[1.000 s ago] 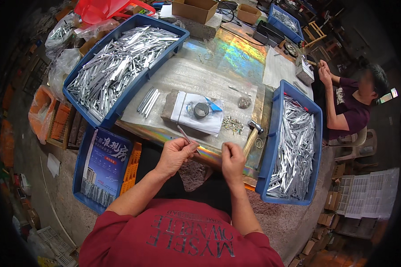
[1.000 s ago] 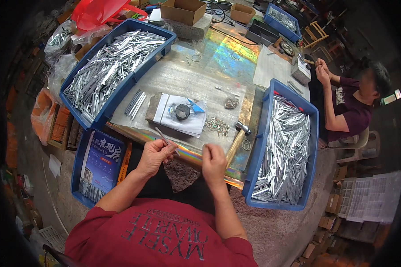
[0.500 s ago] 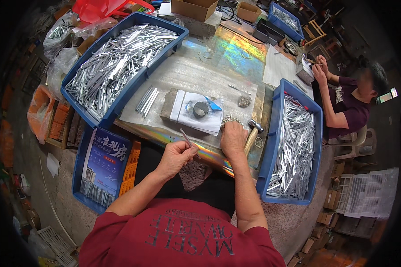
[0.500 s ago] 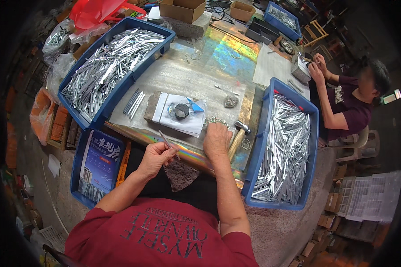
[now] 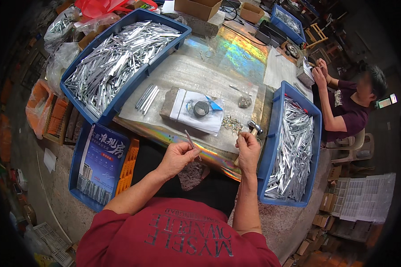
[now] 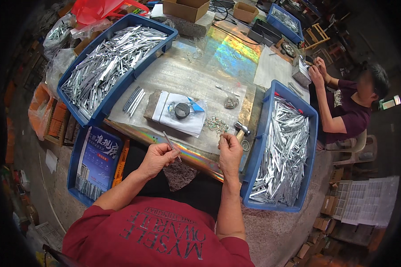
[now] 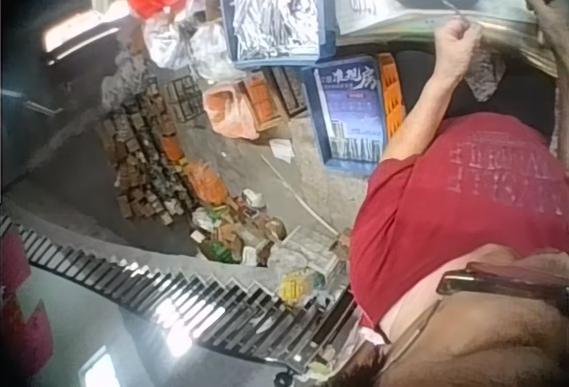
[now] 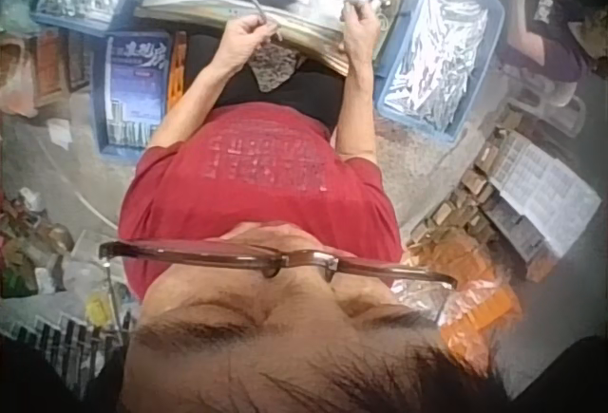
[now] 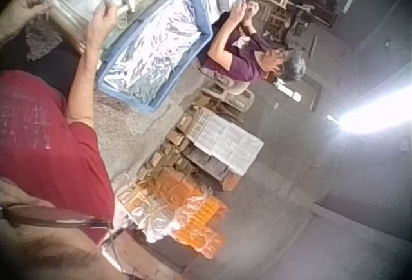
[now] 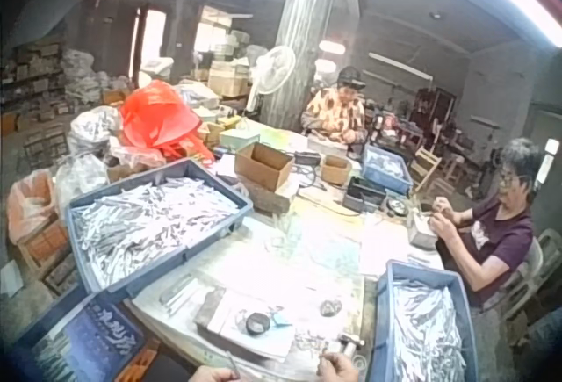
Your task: The person assembles metal components by fitting small fasteners onto the ends of metal strips and tapping them with a hammer on a work block.
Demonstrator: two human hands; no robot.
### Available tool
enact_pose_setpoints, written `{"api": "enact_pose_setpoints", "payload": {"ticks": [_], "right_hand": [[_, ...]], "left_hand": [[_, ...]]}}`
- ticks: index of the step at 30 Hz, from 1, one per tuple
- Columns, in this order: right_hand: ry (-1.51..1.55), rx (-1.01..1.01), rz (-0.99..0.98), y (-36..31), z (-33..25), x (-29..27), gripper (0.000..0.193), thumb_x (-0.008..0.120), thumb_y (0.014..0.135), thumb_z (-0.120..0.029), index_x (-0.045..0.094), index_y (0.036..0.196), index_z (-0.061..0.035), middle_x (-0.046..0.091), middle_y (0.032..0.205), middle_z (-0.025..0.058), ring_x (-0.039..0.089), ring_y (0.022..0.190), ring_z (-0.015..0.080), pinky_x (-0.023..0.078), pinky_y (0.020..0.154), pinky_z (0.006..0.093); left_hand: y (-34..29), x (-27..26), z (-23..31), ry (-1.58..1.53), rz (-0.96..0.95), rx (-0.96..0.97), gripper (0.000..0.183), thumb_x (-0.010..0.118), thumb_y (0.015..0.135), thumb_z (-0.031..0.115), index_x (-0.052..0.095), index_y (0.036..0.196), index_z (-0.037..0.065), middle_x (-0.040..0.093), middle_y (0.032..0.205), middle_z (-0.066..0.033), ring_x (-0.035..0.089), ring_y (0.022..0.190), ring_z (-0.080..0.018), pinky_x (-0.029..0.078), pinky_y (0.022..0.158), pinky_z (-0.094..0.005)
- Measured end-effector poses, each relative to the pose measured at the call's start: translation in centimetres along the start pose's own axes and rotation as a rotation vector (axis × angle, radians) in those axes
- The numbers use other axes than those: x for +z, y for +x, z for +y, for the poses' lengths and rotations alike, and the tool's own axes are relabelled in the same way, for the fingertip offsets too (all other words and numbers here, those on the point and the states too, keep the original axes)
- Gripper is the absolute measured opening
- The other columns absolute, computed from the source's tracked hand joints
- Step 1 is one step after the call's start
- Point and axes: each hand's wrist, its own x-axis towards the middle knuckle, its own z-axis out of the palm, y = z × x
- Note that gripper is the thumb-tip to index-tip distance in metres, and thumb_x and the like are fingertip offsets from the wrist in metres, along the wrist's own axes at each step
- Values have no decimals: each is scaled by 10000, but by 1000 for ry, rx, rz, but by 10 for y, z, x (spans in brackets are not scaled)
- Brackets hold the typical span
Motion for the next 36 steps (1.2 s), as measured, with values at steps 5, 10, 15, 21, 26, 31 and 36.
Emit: {"api": "enact_pose_setpoints", "payload": {"ticks": [5, 10, 15, 21, 26, 31, 36], "right_hand": [[252, 151, -135, -23, -12, 9, 92, 513, 805, -97, 517, 794, -6, 508, 673, 11, 465, 586, 71, 381, 544, 190], [372, 171, -204, -55, -17, 33, 120, 508, 819, -124, 501, 782, -10, 487, 669, -2, 437, 603, 58, 366, 561, 181], [293, 126, -223, -69, -16, 45, 133, 498, 831, -123, 505, 780, -1, 471, 675, -29, 394, 609, 34, 338, 552, 166], [260, 156, -268, -73, -16, 45, 137, 490, 835, -120, 514, 780, 4, 457, 659, -35, 385, 599, 29, 328, 531, 168], [182, 151, -360, -72, -15, 42, 146, 479, 840, -133, 504, 783, 0, 480, 644, -3, 432, 588, 49, 379, 515, 172], [328, 197, -292, -74, -29, 47, 153, 477, 841, -144, 496, 773, -8, 469, 637, -1, 418, 572, 64, 351, 534, 181], [419, 238, -282, -76, -21, 50, 157, 480, 841, -160, 498, 781, -17, 472, 646, -7, 414, 576, 54, 343, 538, 174]], "left_hand": [[-1, 1, -8, 147, -52, 101, 171, 570, 792, 176, 587, 763, 8, 514, 633, 35, 426, 564, -12, 330, 493, -151], [-4, 10, -2, 119, -97, 31, 156, 546, 801, 134, 582, 757, -12, 520, 638, 26, 459, 596, -27, 377, 526, -172], [-5, 10, -4, 94, -118, 50, 142, 544, 801, 126, 576, 789, -11, 550, 684, 15, 482, 611, -28, 401, 527, -182], [-7, 8, -3, 2, -88, 18, 132, 571, 786, 140, 570, 728, 22, 497, 615, 46, 414, 546, -8, 323, 476, -145], [-7, 9, 4, -16, -85, 7, 146, 580, 779, 150, 551, 690, 38, 495, 581, 35, 419, 501, -11, 316, 438, -138], [-3, 3, 1, -181, 5, -45, 118, 577, 780, 146, 555, 741, 37, 531, 620, 1, 469, 510, -39, 375, 436, -154], [-1, 2, 4, -373, 71, -45, 121, 570, 784, 148, 560, 807, 29, 551, 668, -20, 505, 537, -65, 397, 431, -166]]}}
